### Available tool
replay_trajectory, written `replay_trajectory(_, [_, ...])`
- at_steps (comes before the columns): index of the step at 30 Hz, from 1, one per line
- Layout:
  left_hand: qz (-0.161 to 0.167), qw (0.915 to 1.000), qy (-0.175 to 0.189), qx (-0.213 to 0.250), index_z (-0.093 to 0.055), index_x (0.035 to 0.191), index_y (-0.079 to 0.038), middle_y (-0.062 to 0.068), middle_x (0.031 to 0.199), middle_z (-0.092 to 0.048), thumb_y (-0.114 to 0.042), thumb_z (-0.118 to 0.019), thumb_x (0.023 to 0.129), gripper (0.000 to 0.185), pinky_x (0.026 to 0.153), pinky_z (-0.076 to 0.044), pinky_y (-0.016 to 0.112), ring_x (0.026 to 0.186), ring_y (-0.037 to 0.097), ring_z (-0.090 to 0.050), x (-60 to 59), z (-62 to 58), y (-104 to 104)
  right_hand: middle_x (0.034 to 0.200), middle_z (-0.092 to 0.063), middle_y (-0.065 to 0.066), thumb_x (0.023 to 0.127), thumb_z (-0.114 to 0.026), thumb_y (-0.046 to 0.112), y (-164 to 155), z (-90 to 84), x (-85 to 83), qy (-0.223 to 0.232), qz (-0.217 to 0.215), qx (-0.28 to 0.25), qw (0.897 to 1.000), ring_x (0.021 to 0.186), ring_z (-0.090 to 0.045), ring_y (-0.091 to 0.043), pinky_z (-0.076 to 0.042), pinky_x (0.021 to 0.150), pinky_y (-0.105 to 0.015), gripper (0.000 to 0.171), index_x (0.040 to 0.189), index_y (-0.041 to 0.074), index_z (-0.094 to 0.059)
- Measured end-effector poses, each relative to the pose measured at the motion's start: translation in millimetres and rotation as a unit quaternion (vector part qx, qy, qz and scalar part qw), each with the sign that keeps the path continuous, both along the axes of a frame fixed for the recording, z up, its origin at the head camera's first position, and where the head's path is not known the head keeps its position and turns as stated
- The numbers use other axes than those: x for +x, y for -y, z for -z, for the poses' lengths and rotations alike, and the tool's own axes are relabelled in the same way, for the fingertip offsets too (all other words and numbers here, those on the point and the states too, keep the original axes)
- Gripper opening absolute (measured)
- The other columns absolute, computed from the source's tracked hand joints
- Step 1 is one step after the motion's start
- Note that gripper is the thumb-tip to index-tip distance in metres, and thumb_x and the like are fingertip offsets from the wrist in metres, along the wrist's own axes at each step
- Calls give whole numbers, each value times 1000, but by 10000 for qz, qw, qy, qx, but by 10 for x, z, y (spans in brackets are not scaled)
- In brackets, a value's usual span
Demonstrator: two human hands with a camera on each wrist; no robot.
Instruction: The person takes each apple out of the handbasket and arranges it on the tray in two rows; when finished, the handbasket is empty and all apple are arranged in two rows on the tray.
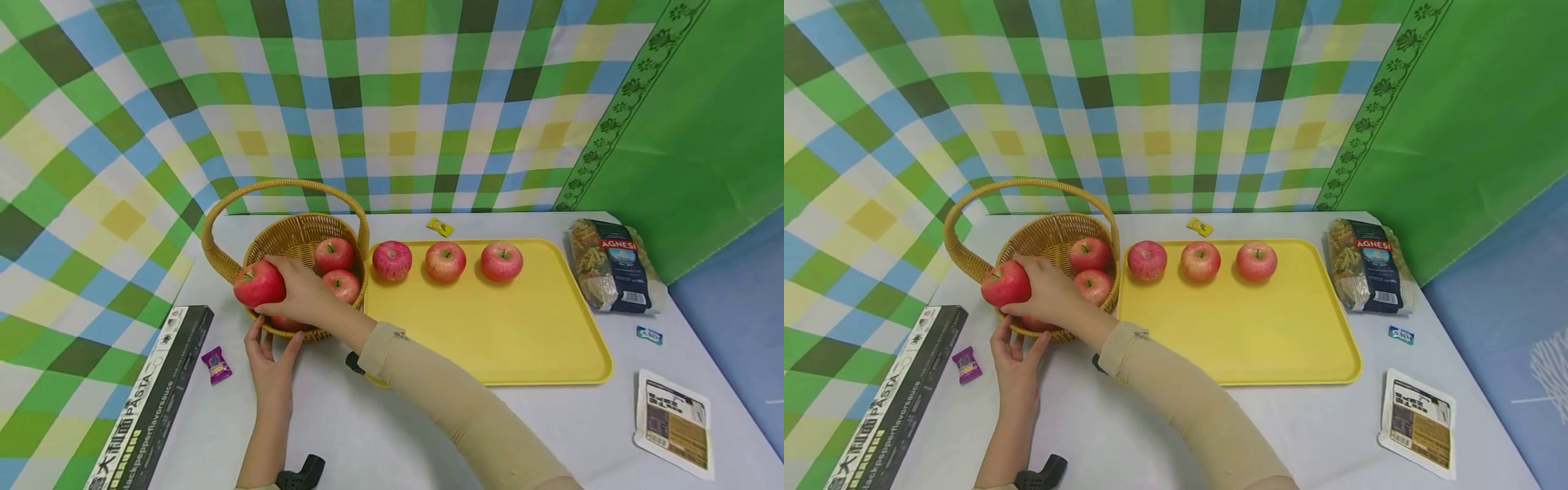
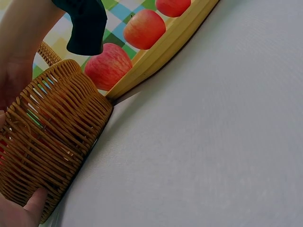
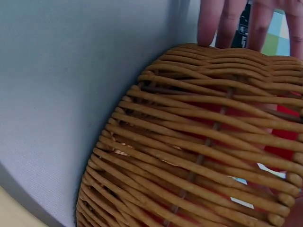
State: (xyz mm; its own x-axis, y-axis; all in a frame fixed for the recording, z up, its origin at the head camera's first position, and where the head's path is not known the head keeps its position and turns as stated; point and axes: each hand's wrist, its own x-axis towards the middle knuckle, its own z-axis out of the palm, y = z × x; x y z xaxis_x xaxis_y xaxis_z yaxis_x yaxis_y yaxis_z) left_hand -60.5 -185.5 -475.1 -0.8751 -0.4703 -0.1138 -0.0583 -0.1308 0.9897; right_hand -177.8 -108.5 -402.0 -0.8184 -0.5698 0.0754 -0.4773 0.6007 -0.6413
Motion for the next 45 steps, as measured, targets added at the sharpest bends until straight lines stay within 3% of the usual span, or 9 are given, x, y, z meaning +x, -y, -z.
replay_trajectory(8, [4,10000,-94,6,-27,145,-27,-6,156,-16,-21,-73,87,74,111,-31,39,145,23,-14,0,17,-22,142,-43,1,79,-74,51,15,34,-1,-73,-15,-93,9999,122,-47,-12,-47,96,-29,89,150,23,-29])
replay_trajectory(18, [57,10000,15,-22,-26,146,-26,-7,155,-16,-24,-74,86,77,111,-31,38,145,22,-14,0,2,-41,133,-48,3,76,-78,45,-19,31,10,-262,64,-431,9987,113,-50,-9,-49,90,-23,78,140,20,-42])
replay_trajectory(25, [24,10000,-41,-69,-27,145,-27,-8,154,-19,-23,-74,86,75,111,-32,41,145,22,-13,22,-16,-47,130,-48,3,75,-79,39,-220,-159,117,-239,-55,-873,9959,111,-49,-7,-50,85,-20,75,137,18,-43])
replay_trajectory(31, [45,9999,88,-36,-26,146,-28,-8,155,-18,-28,-74,85,78,110,-33,39,146,21,-12,28,-10,-67,131,-47,1,73,-81,36,-643,-334,232,-415,-172,-1206,9917,114,-49,-9,-50,89,-23,79,137,14,-41])
replay_trajectory(36, [45,10000,24,-26,-26,145,-26,-6,156,-17,-25,-75,86,77,112,-30,37,145,19,-15,17,9,-52,131,-46,-2,74,-83,28,-1166,-400,272,-493,-29,-1831,9819,113,-51,-13,-50,91,-25,80,138,11,-39])
replay_trajectory(41, [-1,9999,-114,-14,-26,146,-23,-4,156,-16,-18,-74,87,76,116,-21,38,145,18,-15,3,19,-15,134,-45,-5,73,-84,22,-1714,-396,238,-638,436,-2021,9763,114,-49,-15,-51,91,-30,85,143,9,-36])
replay_trajectory(45, [-34,9999,-95,-45,-26,145,-23,-4,156,-16,-19,-74,86,76,116,-22,37,145,18,-15,0,16,-10,132,-46,-7,73,-84,18,-2128,-368,210,-677,898,-1998,9734,114,-49,-18,-53,90,-35,85,143,9,-38])
